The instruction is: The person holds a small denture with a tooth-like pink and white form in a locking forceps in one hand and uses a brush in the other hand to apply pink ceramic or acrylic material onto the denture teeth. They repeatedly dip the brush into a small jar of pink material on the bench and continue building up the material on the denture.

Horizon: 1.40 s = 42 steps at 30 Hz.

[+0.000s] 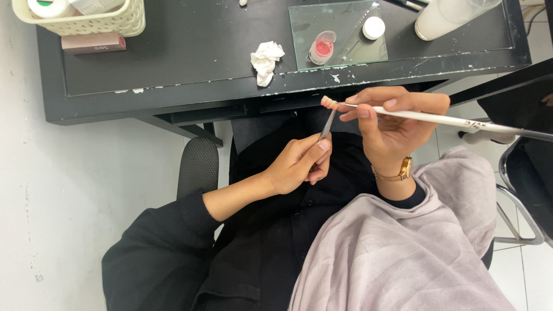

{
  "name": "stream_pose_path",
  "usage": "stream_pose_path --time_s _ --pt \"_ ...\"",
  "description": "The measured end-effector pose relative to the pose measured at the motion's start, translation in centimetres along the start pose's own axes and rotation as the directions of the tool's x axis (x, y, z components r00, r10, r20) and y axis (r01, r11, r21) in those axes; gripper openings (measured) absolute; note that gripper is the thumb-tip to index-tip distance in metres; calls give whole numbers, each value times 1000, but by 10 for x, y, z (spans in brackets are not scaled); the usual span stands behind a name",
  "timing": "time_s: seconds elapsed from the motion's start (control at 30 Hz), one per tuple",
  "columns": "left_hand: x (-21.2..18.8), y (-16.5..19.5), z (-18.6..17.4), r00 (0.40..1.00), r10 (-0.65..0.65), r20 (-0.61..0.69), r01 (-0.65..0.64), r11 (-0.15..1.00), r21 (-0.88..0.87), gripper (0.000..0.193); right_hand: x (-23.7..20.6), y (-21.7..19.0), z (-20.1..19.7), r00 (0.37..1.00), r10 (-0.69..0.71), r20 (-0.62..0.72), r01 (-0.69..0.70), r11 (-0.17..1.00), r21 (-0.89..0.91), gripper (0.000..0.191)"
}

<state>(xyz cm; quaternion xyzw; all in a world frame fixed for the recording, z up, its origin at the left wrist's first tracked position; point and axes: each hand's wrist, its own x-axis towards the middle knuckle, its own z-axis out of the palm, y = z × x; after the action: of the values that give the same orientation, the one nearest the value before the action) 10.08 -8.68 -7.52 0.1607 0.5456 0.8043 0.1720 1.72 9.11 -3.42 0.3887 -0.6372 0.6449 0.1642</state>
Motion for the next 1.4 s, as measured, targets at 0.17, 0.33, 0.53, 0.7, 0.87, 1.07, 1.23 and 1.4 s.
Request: stream_pose_path --time_s 0.17,0.33,0.53,0.7,0.87,1.07,1.23,1.4 --pt "0 -1 0 1000 6 -1 -6 1000 -7 40 0 1 0 1000 -3 10 3 1000 6 37" --pt "0 0 0 1000 6 -8 -6 1000 -7 40 -1 0 -2 1000 13 17 -12 1000 -3 38" --pt "0 1 0 1000 1 0 -1 1000 -1 40 -1 2 -2 1000 3 17 -3 1000 -12 37" --pt "1 1 0 1000 0 2 0 1000 -4 40 -3 0 -2 1000 24 11 -24 1000 -4 37" --pt "0 1 0 1000 9 5 -9 1000 2 40 -2 0 -2 1000 18 13 -18 1000 4 37" --pt "0 -2 -1 1000 17 7 -17 1000 -5 40 -3 -1 -1 999 28 16 -29 1000 10 36" --pt "-1 -2 0 1000 22 10 -22 999 -27 40 -5 -3 -2 998 55 12 -55 998 7 36" --pt "-1 -3 0 1000 14 11 -14 1000 -12 41 -6 -3 -2 998 61 6 -61 998 12 36"
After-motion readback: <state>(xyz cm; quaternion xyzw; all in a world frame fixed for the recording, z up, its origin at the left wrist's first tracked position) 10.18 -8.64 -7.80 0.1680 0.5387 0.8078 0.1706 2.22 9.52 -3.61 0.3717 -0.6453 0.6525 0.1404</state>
